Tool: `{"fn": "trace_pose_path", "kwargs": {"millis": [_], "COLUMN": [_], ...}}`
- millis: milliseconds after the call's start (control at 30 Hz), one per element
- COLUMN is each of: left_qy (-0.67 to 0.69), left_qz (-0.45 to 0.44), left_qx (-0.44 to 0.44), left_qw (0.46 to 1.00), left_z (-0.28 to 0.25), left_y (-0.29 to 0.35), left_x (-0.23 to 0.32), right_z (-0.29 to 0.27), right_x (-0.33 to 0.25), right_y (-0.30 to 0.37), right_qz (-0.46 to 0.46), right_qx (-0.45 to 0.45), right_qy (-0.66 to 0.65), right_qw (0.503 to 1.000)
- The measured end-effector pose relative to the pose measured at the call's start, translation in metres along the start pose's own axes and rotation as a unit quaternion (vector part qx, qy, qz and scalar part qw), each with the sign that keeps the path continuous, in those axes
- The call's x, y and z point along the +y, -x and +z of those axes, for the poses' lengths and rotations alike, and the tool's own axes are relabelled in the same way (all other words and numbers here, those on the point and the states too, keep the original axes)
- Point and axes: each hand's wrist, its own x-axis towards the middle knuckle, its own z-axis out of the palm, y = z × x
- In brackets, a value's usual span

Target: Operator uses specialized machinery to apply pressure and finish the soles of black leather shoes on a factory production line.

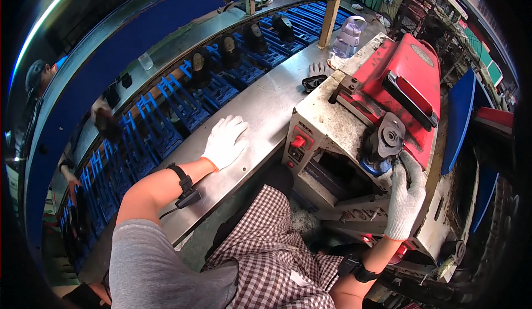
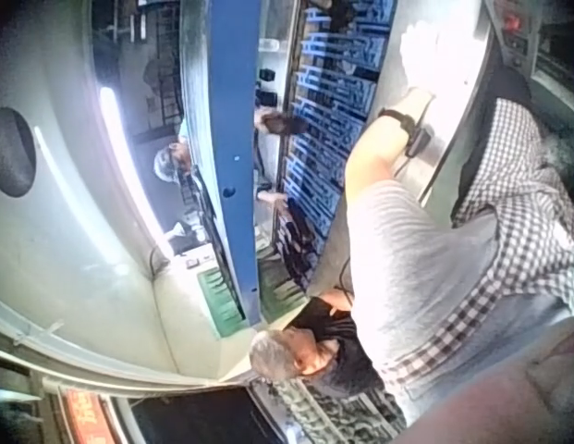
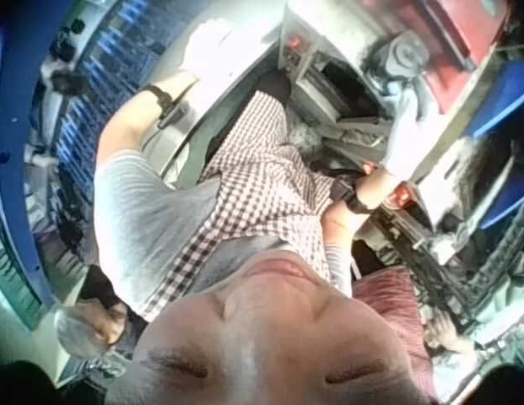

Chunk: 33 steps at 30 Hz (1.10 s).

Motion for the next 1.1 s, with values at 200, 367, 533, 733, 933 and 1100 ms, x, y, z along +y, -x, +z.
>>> {"fn": "trace_pose_path", "kwargs": {"millis": [200,367,533,733,933,1100], "left_qy": [0.002,0.009,0.075,0.222,0.392,-0.030], "left_qz": [-0.013,-0.071,-0.313,-0.702,-0.710,-0.752], "left_qx": [-0.012,-0.085,0.074,0.452,0.553,0.086], "left_qw": [1.000,0.994,0.944,0.504,0.193,0.653], "left_z": [-0.004,0.000,0.016,-0.053,-0.093,-0.036], "left_y": [0.006,0.005,0.020,0.036,0.081,0.120], "left_x": [-0.005,-0.008,-0.026,-0.170,-0.279,-0.361], "right_z": [0.006,0.002,-0.003,0.001,0.001,-0.013], "right_x": [-0.007,0.002,0.010,0.008,0.007,0.004], "right_y": [0.001,-0.001,-0.003,-0.002,-0.003,0.001], "right_qz": [-0.017,-0.032,0.028,0.030,0.027,0.043], "right_qx": [-0.015,0.000,-0.024,-0.025,-0.028,-0.013], "right_qy": [0.000,0.017,0.010,-0.002,0.022,0.050], "right_qw": [1.000,0.999,0.999,0.999,0.999,0.998]}}
